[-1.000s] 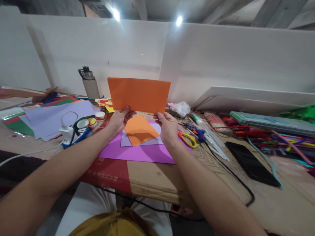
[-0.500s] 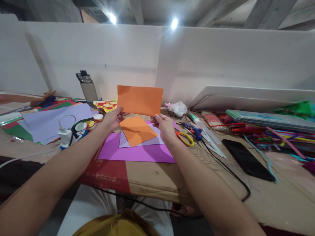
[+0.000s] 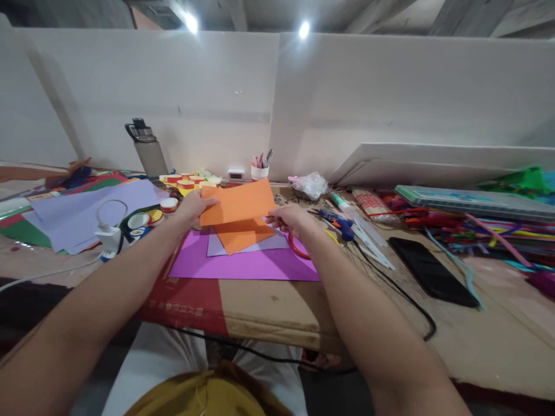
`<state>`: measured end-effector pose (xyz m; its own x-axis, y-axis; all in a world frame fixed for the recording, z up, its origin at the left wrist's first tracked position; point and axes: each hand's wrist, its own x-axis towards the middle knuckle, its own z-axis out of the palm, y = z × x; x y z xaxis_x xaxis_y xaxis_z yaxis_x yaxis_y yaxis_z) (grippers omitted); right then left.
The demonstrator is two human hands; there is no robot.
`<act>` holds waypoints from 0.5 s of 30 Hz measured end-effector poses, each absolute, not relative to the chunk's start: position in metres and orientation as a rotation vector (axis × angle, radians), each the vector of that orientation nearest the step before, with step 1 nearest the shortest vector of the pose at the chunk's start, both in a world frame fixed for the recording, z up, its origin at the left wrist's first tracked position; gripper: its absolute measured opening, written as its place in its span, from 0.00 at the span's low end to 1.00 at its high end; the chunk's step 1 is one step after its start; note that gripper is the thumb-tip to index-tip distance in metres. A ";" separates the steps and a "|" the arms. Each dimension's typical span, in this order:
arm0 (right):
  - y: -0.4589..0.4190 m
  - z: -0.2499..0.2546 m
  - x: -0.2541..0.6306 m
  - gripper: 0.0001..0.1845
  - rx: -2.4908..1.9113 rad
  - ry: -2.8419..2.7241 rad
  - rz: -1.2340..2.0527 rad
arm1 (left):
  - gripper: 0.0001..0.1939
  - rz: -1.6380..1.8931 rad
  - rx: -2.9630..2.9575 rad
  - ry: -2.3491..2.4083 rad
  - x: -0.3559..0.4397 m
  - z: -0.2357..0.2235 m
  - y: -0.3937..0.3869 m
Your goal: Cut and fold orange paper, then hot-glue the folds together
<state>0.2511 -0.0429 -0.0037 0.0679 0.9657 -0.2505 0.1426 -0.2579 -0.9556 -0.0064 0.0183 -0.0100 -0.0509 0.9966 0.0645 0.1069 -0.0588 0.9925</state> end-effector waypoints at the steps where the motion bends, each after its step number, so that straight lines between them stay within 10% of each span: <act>1: -0.044 -0.003 0.253 0.12 -1.610 -1.235 1.249 | 0.15 1.227 1.370 1.384 -0.007 -0.011 0.018; 15: -0.045 0.018 0.308 0.16 -2.163 -1.566 -0.001 | 0.39 0.587 2.277 2.089 -0.003 -0.012 0.004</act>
